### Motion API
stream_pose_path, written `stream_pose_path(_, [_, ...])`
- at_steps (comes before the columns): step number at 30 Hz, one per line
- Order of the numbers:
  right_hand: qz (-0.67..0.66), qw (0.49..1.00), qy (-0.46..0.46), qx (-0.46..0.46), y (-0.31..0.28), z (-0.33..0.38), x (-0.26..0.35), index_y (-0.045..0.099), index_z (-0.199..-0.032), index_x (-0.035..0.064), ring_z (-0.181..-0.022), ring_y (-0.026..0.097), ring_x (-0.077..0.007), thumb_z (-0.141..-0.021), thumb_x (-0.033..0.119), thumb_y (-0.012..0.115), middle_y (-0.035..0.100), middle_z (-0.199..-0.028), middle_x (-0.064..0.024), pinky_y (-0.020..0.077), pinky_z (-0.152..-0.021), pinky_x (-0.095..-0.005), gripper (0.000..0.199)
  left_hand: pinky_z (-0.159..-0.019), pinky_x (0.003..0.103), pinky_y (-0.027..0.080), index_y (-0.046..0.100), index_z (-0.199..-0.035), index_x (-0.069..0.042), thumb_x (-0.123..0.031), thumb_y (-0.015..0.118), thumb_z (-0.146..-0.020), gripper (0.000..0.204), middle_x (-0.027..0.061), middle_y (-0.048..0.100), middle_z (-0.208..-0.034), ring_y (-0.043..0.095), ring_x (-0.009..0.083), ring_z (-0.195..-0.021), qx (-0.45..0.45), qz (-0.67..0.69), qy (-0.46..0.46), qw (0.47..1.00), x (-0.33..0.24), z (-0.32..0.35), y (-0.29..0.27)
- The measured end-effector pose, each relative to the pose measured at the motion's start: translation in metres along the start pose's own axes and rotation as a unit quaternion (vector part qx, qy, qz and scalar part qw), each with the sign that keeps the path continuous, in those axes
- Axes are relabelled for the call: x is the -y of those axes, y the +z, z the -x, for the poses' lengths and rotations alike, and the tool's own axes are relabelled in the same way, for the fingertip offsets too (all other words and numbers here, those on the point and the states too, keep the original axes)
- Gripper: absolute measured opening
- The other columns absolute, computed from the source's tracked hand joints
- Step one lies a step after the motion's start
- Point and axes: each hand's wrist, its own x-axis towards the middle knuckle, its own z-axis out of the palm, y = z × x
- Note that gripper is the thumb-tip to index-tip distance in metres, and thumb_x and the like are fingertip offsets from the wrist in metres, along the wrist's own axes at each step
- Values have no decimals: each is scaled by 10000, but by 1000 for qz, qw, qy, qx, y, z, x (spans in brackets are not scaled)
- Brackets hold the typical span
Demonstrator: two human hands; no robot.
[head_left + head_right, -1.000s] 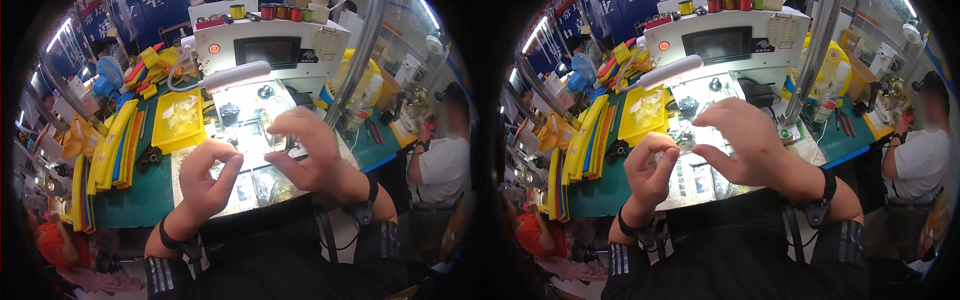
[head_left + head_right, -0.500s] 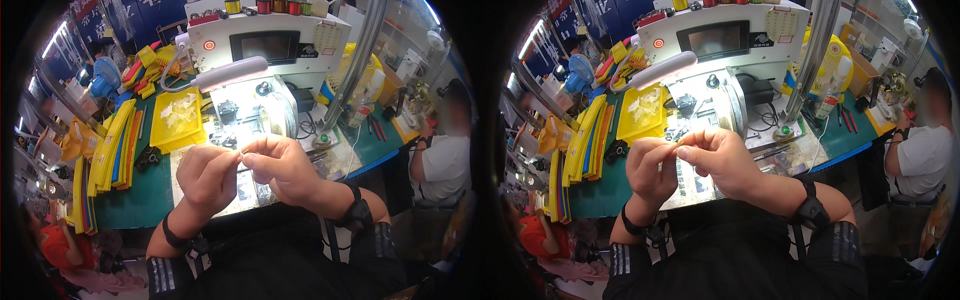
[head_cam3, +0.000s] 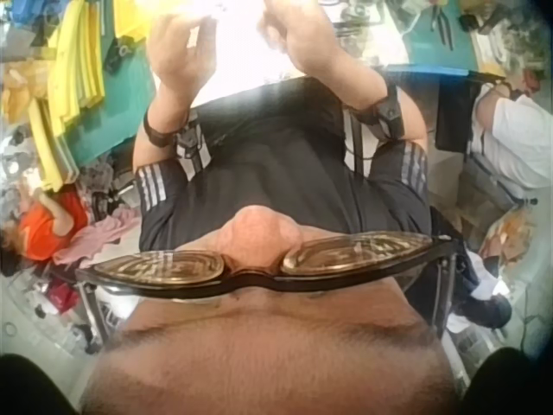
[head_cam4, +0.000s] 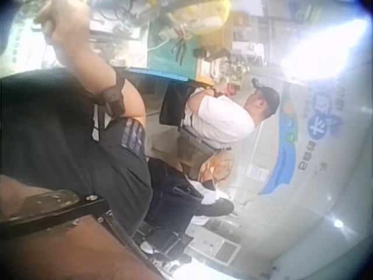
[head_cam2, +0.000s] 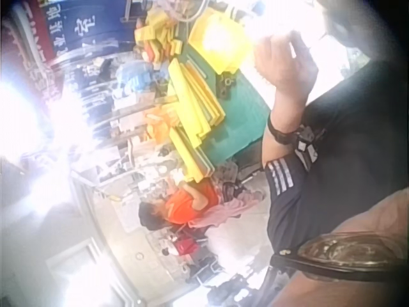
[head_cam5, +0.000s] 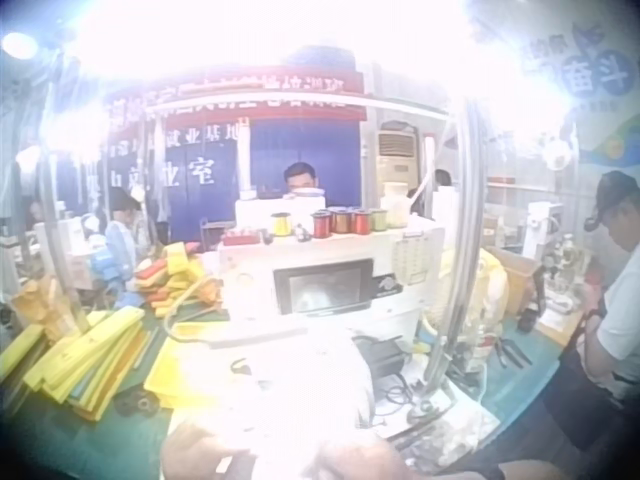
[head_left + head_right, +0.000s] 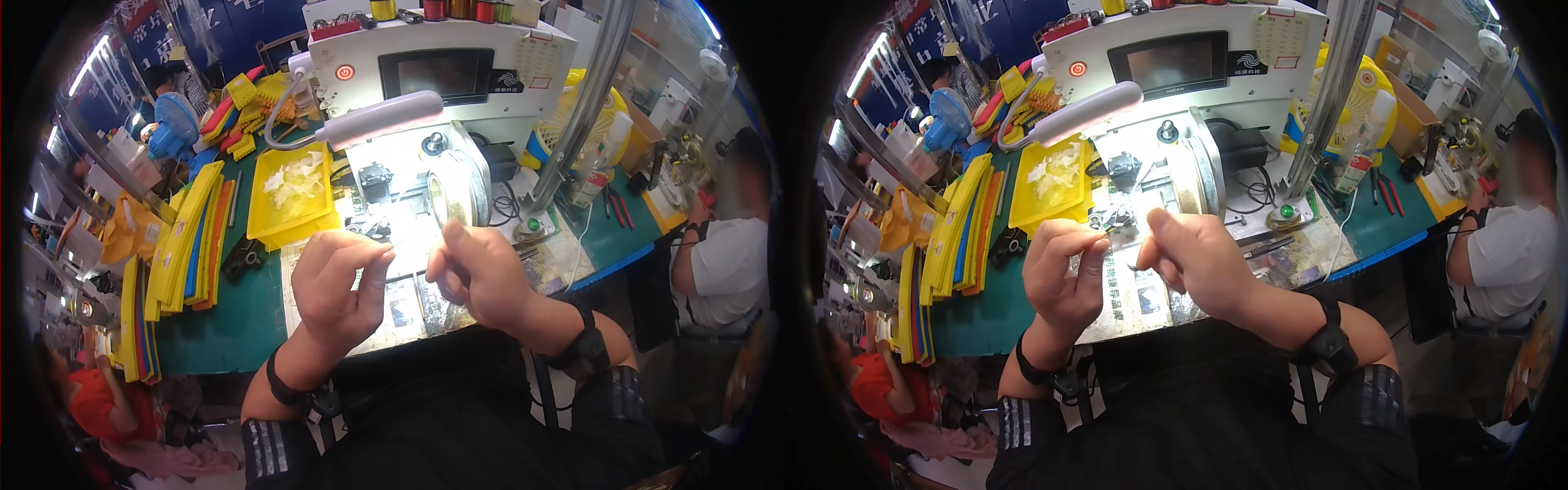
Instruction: The recorder is using various tools and materials to assemble small electronic components or jewelry at a workstation.
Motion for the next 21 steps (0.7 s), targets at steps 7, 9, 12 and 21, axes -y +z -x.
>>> stream_pose_path(7, [496, 714, -493, 1, 1, -25, 31, 659, -930, 61, -806, 637, -272, -782, 88, 791, 649, -885, -63, 479, -654, -353, 200, -629, 341, 471, 662, -910, -24, 27, 762, -823, 141, 95, 643, -799, 611, 256, -705, 17, 53, -38, 998, -4, -1, -2])
stream_pose_path(9, [554, 665, -493, 85, -5, -30, 32, 667, -933, 29, -773, 631, -270, -730, 20, 809, 644, -864, -75, 479, -667, -357, 248, -630, 341, 471, 664, -910, -24, 28, 763, -824, 141, 94, 643, -800, 611, 255, -707, 23, 80, -50, 995, -5, -2, -2])
stream_pose_path(12, [558, 684, -461, 92, -1, -28, 35, 664, -917, 28, -760, 627, -255, -749, 20, 784, 643, -835, -69, 471, -661, -355, 207, -625, 338, 471, 666, -908, -29, 25, 766, -817, 146, 93, 653, -809, 613, 254, -710, 55, 119, -82, 988, -7, -3, -6])
stream_pose_path(21, [378, 919, -98, 47, 3, -17, 42, 685, -937, -3, -781, 629, -97, -902, 112, 704, 690, -854, -37, 491, -699, -279, 122, -651, 280, 480, 728, -985, -24, -125, 746, -892, 138, 82, 680, -843, 638, 208, -738, 104, 119, -150, 976, 4, -11, -17])
